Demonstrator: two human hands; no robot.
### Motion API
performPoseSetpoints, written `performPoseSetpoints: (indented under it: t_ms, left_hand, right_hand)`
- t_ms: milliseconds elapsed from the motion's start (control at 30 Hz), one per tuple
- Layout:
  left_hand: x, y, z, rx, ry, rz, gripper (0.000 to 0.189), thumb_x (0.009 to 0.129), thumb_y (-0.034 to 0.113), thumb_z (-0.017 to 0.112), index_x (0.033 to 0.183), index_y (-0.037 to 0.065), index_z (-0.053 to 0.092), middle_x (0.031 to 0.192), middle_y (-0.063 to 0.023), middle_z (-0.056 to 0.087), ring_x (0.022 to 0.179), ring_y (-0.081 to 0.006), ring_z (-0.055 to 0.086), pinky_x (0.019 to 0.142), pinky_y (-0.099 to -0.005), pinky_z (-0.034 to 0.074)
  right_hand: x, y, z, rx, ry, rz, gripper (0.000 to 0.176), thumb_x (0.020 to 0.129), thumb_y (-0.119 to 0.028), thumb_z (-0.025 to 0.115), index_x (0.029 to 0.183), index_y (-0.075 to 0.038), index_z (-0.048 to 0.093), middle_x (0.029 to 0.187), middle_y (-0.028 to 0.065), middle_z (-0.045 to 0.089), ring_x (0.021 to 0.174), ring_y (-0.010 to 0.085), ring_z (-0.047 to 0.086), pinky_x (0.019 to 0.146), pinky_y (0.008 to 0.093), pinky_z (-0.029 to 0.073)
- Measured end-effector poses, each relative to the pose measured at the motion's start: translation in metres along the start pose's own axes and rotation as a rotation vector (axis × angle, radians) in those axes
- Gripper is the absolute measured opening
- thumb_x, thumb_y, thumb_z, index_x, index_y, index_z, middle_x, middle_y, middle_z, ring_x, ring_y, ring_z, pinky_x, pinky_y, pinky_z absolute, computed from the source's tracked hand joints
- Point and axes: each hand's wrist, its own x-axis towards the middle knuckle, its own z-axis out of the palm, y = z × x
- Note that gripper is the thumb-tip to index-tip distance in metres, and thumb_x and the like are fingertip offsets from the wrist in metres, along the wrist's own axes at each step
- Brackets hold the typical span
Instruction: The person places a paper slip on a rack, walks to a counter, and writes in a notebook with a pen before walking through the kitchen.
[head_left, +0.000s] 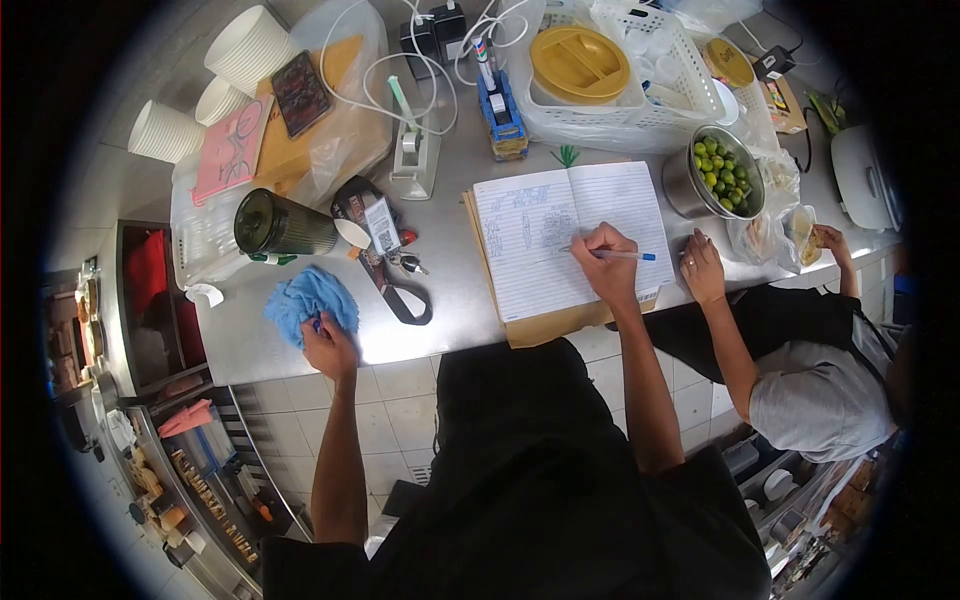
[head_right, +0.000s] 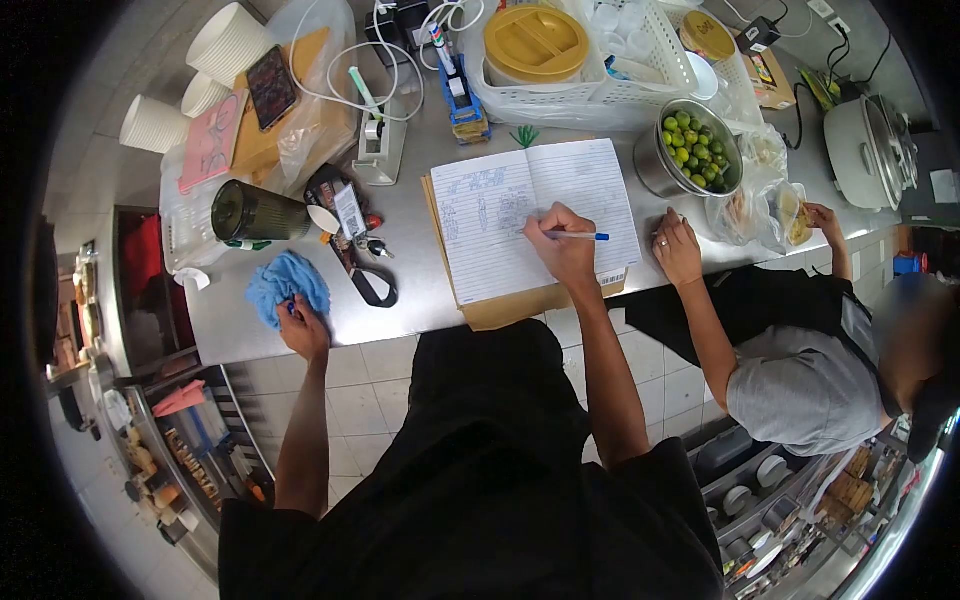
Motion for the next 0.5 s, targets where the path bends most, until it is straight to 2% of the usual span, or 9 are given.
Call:
performPoseSetpoints:
  t_ms: [133, 200, 333, 400, 500]
  left_hand:
    - [0.0, 0.005, -0.003, 0.008, -0.004, -0.011, 0.036, 0.098, 0.04, 0.058, 0.101, 0.005, 0.057, 0.081, -0.0183, 0.065, 0.073, -0.0386, 0.062, 0.067, -0.0474, 0.046]
    - [0.001, 0.009, -0.008, -0.031, -0.094, -0.089, 0.04, 0.096, 0.042, 0.056, 0.101, 0.003, 0.058, 0.096, -0.0203, 0.067, 0.086, -0.0417, 0.061, 0.078, -0.0468, 0.044]
    - [0.001, 0.012, -0.009, -0.022, -0.101, -0.091, 0.04, 0.096, 0.042, 0.056, 0.099, 0.003, 0.058, 0.094, -0.0196, 0.067, 0.085, -0.0409, 0.062, 0.078, -0.046, 0.044]
    - [0.0, 0.007, -0.005, -0.017, -0.028, -0.022, 0.036, 0.097, 0.041, 0.059, 0.1, 0.005, 0.057, 0.083, -0.018, 0.066, 0.074, -0.0383, 0.061, 0.069, -0.0476, 0.044]
    - [0.0, 0.005, -0.003, -0.005, -0.034, -0.038, 0.035, 0.097, 0.04, 0.058, 0.1, 0.005, 0.057, 0.085, -0.018, 0.066, 0.076, -0.0385, 0.061, 0.071, -0.0476, 0.044]
  right_hand:
    - [0.0, 0.003, 0.0, 0.004, -0.009, -0.008, 0.032, 0.08, -0.002, 0.075, 0.062, -0.005, 0.049, 0.056, -0.0016, 0.053, 0.054, 0.004, 0.044, 0.05, 0.0248, 0.038]
    - [0.001, 0.002, -0.001, -0.016, -0.014, 0.004, 0.032, 0.08, -0.002, 0.076, 0.062, -0.005, 0.049, 0.056, -0.0016, 0.053, 0.054, 0.004, 0.044, 0.05, 0.0249, 0.038]
    - [0.0, 0.002, 0.0, -0.019, -0.019, 0.016, 0.032, 0.08, -0.002, 0.076, 0.062, -0.005, 0.049, 0.056, -0.0014, 0.053, 0.054, 0.0042, 0.043, 0.05, 0.0251, 0.038]
    - [0.001, 0.0, 0.0, -0.023, -0.018, 0.002, 0.032, 0.08, -0.002, 0.076, 0.062, -0.005, 0.049, 0.056, -0.0013, 0.053, 0.054, 0.0042, 0.043, 0.05, 0.025, 0.038]
    - [0.001, 0.004, -0.002, -0.026, -0.022, -0.006, 0.032, 0.08, -0.002, 0.076, 0.062, -0.005, 0.049, 0.057, -0.0014, 0.053, 0.054, 0.0041, 0.043, 0.05, 0.0247, 0.038]
